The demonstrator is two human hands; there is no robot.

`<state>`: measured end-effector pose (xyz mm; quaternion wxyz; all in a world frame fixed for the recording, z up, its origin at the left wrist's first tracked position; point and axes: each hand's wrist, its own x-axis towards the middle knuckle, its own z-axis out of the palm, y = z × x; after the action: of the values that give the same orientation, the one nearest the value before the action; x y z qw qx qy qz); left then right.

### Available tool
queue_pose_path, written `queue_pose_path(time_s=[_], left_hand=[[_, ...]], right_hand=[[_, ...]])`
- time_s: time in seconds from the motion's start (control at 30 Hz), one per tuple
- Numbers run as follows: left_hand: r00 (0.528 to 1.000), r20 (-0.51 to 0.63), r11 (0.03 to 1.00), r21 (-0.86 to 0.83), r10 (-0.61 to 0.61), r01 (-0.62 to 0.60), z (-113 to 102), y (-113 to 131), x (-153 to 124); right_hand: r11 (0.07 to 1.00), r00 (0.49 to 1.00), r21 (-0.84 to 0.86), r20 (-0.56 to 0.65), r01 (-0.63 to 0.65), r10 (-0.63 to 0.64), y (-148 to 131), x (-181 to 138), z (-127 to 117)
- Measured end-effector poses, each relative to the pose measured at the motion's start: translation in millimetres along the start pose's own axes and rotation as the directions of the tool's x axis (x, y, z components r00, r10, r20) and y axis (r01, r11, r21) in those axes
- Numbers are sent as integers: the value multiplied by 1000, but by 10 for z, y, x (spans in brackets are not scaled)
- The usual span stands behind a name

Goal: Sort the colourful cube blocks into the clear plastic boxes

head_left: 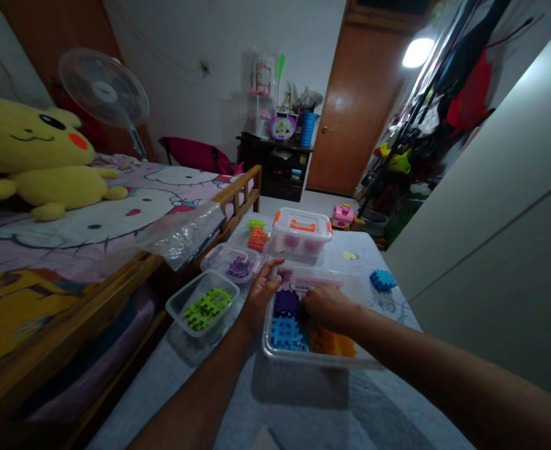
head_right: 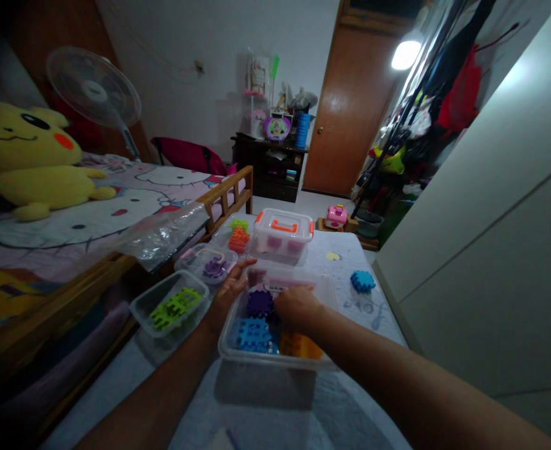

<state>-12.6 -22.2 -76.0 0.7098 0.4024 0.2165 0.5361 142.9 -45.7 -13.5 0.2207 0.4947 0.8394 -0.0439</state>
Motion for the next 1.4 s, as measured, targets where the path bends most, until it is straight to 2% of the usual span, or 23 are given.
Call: queue_pose_path(time_s=[0.2,0.47,0.83,0.9,0.97,1.1,1.23,1.4], left_hand=[[1000,-9,1000,20,18,-18,-32,-30,10],[1000,8,1000,6,12,-12,-29,-28,9],[999,-32,998,59,20,-18,-35,-33,-9],[1000,-9,996,91,24,-23,-36,-20,-2],[998,2,976,208,69,-68,-51,5,8],[970,52,809,543,236,-225,-88,126,12],[957,138,636,721,256,-275,5,346,-48],[950,263,209,932,170,-296,193,487,-92]], right_hand=[[1000,1000,-9,20,2,-2,21,55,37],[999,998,-12,-31,45,-46,11,79,133],[996,994,-47,-73,79,-83,19,86,191],[996,994,-49,-74,75,-78,19,95,199],[996,994,-50,-76,73,-76,18,97,202],[995,993,-58,-80,76,-81,20,86,195],[995,992,-58,-87,84,-89,26,72,187],[996,991,-44,-105,81,-86,34,78,188]])
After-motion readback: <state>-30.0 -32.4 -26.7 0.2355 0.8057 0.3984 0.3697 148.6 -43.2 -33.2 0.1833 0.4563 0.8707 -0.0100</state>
